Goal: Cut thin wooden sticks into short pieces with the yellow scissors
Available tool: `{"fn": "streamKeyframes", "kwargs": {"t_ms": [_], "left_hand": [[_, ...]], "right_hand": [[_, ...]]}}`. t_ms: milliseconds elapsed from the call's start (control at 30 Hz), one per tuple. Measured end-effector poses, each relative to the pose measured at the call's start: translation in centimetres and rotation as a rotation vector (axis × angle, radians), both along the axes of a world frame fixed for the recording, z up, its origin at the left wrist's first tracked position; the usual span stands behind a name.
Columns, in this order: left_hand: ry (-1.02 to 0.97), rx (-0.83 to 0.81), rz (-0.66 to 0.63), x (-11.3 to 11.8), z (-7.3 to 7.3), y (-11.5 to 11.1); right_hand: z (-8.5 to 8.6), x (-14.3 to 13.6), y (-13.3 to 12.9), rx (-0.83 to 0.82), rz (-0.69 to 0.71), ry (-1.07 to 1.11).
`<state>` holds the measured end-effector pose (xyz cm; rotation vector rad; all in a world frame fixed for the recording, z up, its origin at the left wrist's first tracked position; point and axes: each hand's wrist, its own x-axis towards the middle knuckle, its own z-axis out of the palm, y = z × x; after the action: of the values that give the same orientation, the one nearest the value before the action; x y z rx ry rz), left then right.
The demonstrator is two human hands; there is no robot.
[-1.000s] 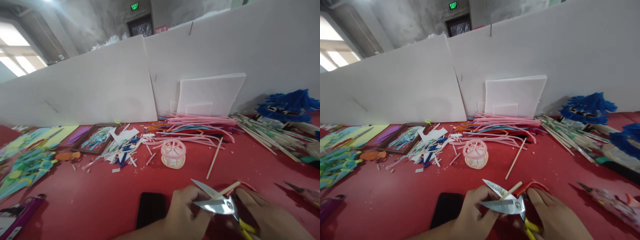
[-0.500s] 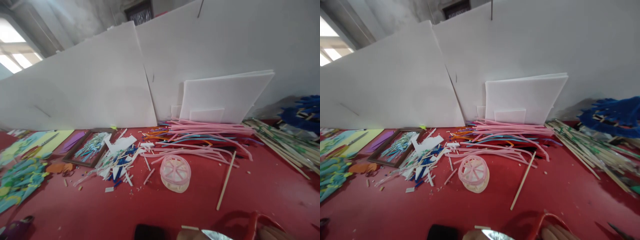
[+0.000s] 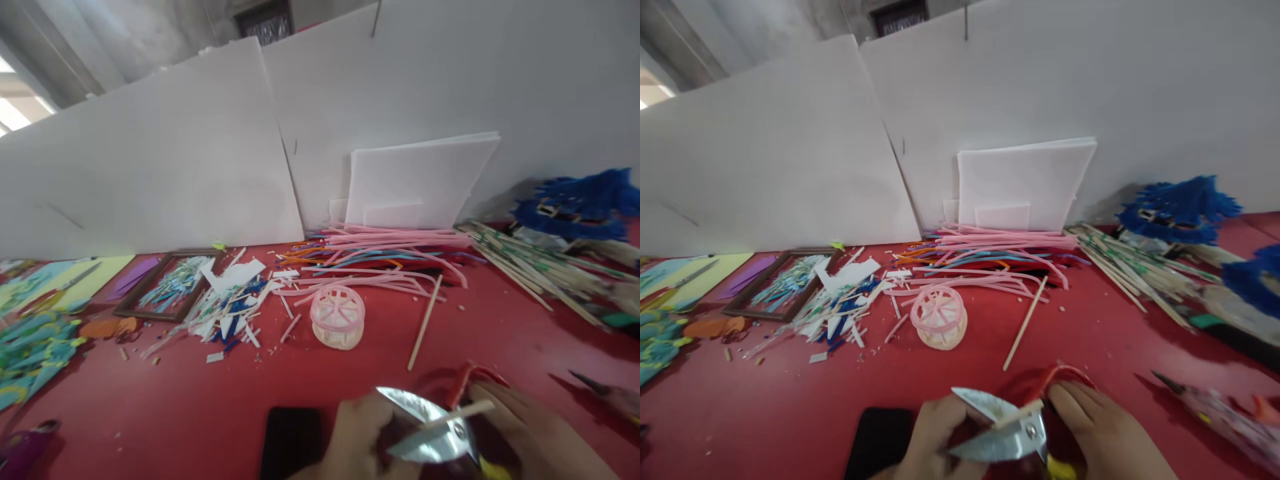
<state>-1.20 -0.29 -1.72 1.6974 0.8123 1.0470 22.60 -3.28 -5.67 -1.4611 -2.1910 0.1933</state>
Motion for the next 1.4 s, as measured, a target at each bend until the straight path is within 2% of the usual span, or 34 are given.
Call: {"fn": "streamKeyframes", "kwargs": {"t_ms": [67, 133, 233, 333, 500, 800, 1000, 1133, 1267, 1400], "left_hand": [[-0.017, 0.018, 0.023, 0.3, 1.3, 0.1], [0.02, 0.01, 0.03, 0.5, 2.2, 0.0], [0.088, 0.081, 0.035, 0.6, 2.5, -0.2], [0.076, 0.157, 0.04, 0.7, 2.2, -0.3], [0.023, 0.096, 0.011, 0.8, 1.9, -0.5], [-0.004, 0.08, -0.004, 0.8, 1.8, -0.5], [-0.024, -0.028, -0.075, 1.0, 1.2, -0.4], [-0.036, -0.117, -0.086, 1.4, 1.2, -0.5], [-0.003, -0.081, -0.047, 1.5, 1.4, -0.4], [-0.007, -0.048, -0.057, 1.3, 1.6, -0.3]], "right_hand": [[2.4, -0.8, 0.7, -0.074, 0.023, -0.022], [4.1, -1.3, 1.1, -0.128, 0.005, -0.035], [5.0, -1.4, 1.2, -0.183, -0.024, -0.072], [4.9, -1.3, 0.6, -0.144, -0.032, -0.097], [4.8, -1.3, -0.2, -0.065, -0.048, -0.09], [5.2, -1.7, -0.5, -0.113, -0.093, -0.124], [5.9, -1.7, -0.7, -0.165, -0.08, -0.101], [4.8, -1.0, -0.9, -0.134, -0.087, -0.103], [3.4, -0.3, -1.3, -0.09, -0.111, -0.17], [3.6, -0.5, -1.3, -0.115, -0.119, -0.19]]}}
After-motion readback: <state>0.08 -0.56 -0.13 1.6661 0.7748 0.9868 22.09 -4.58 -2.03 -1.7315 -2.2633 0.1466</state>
